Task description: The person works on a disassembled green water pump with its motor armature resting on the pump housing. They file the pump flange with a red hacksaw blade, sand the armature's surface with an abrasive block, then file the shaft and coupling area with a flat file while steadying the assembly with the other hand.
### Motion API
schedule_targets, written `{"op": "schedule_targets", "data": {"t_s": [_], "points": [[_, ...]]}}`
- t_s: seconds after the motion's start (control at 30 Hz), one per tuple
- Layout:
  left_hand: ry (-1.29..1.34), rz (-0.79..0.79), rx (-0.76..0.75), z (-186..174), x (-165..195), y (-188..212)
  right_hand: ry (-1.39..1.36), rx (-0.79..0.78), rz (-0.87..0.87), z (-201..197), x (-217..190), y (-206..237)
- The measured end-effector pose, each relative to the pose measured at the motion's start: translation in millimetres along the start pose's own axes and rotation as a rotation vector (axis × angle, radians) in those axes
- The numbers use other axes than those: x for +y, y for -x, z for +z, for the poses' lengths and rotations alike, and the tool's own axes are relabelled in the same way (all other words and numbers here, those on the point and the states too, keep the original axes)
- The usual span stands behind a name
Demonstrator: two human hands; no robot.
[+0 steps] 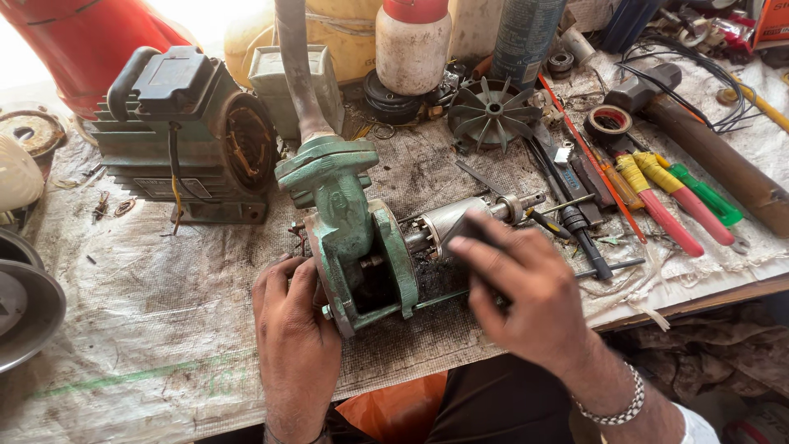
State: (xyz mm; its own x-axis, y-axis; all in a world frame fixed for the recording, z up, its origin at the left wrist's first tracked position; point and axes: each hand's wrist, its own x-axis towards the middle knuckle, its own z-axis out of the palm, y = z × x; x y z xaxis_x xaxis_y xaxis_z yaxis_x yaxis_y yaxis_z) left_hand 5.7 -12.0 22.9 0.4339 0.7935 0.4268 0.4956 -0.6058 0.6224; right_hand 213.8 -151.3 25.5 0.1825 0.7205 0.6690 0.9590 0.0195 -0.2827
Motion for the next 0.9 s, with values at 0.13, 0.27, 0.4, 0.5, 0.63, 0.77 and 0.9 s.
{"op": "schedule_targets", "data": {"t_s": [0.13, 0.27, 0.4, 0.5, 0.63, 0.77, 0.9], "points": [[-0.016, 0.014, 0.013, -1.3, 2.7, -0.9, 0.024, 0.033, -0.062, 2.6, 1.1, -0.1], [-0.023, 0.011, -0.006, -1.6, 3.8, -1.8, -0.014, 0.001, -0.041, 2.4, 0.5, 0.0], [-0.026, 0.016, 0.003, -1.4, 4.3, -1.9, -0.005, 0.034, -0.036, -0.3, -0.9, 0.3], [-0.02, 0.02, 0.009, -0.9, 4.5, -1.8, -0.053, -0.002, -0.11, -1.3, -1.4, -0.6], [-0.049, -0.005, 0.01, 0.7, 3.7, -1.6, -0.01, 0.02, 0.122, -0.7, -0.9, -1.7], [-0.057, -0.019, 0.023, 2.1, 2.0, -1.1, -0.079, -0.04, -0.11, -0.5, -0.3, -1.5], [-0.014, -0.007, 0.022, 2.6, 0.3, 0.0, -0.018, 0.029, 0.02, -1.4, -0.2, -0.8]]}}
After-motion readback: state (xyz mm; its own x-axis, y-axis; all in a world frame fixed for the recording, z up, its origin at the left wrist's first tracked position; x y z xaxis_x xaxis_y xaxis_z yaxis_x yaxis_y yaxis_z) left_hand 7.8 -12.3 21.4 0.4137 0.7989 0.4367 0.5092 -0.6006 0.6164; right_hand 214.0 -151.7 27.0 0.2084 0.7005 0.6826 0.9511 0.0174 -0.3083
